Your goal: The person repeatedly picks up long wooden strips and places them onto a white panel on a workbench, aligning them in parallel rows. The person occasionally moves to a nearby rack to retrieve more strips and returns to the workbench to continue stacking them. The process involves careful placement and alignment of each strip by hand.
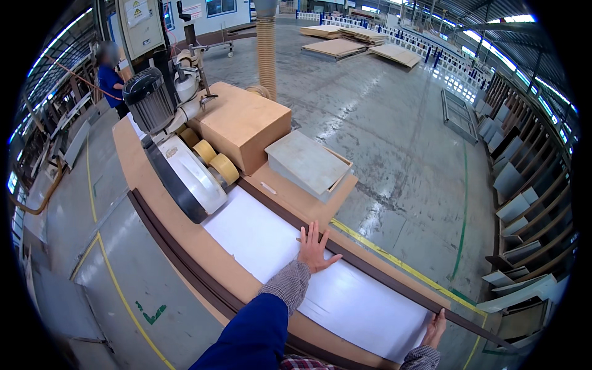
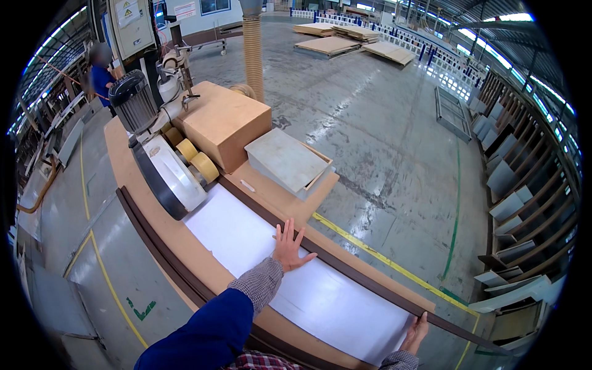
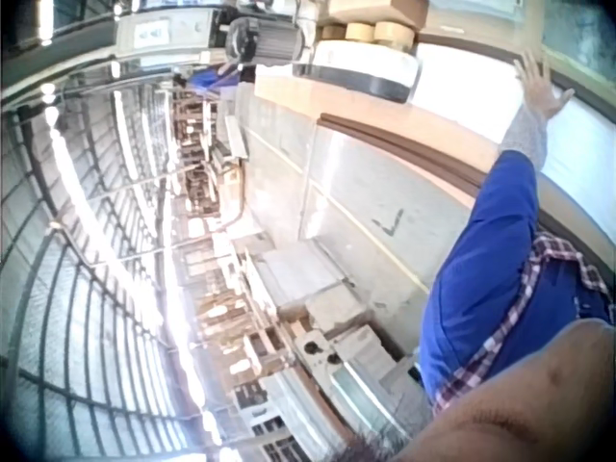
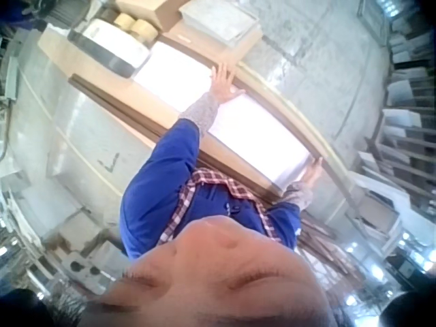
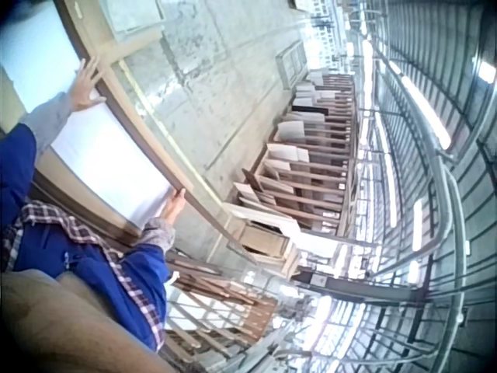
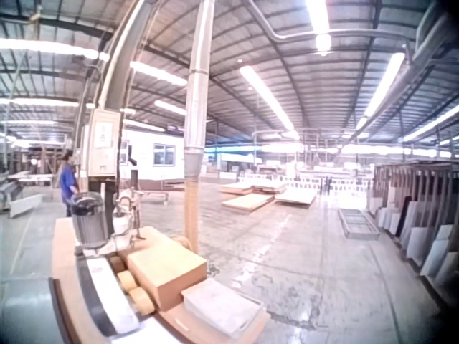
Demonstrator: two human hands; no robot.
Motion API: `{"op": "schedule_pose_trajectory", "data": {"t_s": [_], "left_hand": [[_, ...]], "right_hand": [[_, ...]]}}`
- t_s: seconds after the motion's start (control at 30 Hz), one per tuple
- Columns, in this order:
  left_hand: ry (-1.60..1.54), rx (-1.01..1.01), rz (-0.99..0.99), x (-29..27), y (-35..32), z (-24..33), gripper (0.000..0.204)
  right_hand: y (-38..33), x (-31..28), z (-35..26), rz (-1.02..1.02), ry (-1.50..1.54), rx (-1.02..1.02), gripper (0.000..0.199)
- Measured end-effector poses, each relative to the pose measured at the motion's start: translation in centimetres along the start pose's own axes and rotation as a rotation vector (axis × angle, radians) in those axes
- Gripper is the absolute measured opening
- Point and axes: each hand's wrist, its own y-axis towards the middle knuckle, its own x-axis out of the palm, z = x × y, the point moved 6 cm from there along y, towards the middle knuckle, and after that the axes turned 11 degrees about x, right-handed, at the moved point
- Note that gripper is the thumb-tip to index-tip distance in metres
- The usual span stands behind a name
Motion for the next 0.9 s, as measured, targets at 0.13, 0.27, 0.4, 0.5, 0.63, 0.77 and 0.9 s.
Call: {"op": "schedule_pose_trajectory", "data": {"t_s": [0.13, 0.27, 0.4, 0.5, 0.63, 0.77, 0.9], "left_hand": [[0.028, 0.001, -0.019, 0.2, 0.0, 0.1, 0.085], [0.01, 0.005, -0.021, 0.2, -0.1, 0.1, 0.083], [-0.02, 0.012, -0.005, 0.2, -0.1, 0.2, 0.081], [-0.044, -0.002, -0.029, 0.5, -0.2, 0.0, 0.08], [-0.053, -0.014, -0.005, 0.3, -0.4, 0.1, 0.078], [-0.085, 0.023, 0.07, -0.8, -1.0, 0.5, 0.074], [-0.209, 0.045, 0.149, -1.0, -2.7, 1.1, 0.07]], "right_hand": [[-6.5, 4.2, 1.2, -0.16, -0.01, -0.176, 0.032], [-6.6, 5.3, 2.3, -0.114, -0.075, -0.131, 0.042], [-4.2, 5.7, 4.0, -0.101, -0.065, -0.102, 0.037], [-4.7, 5.8, 5.3, -0.172, -0.027, -0.097, 0.03], [-4.4, 6.7, 6.4, -0.12, -0.09, 0.016, 0.021], [-3.0, 7.5, 7.2, 0.005, -0.296, 0.134, 0.024], [-3.3, 8.4, 7.8, -0.118, -0.548, 0.118, 0.016]]}}
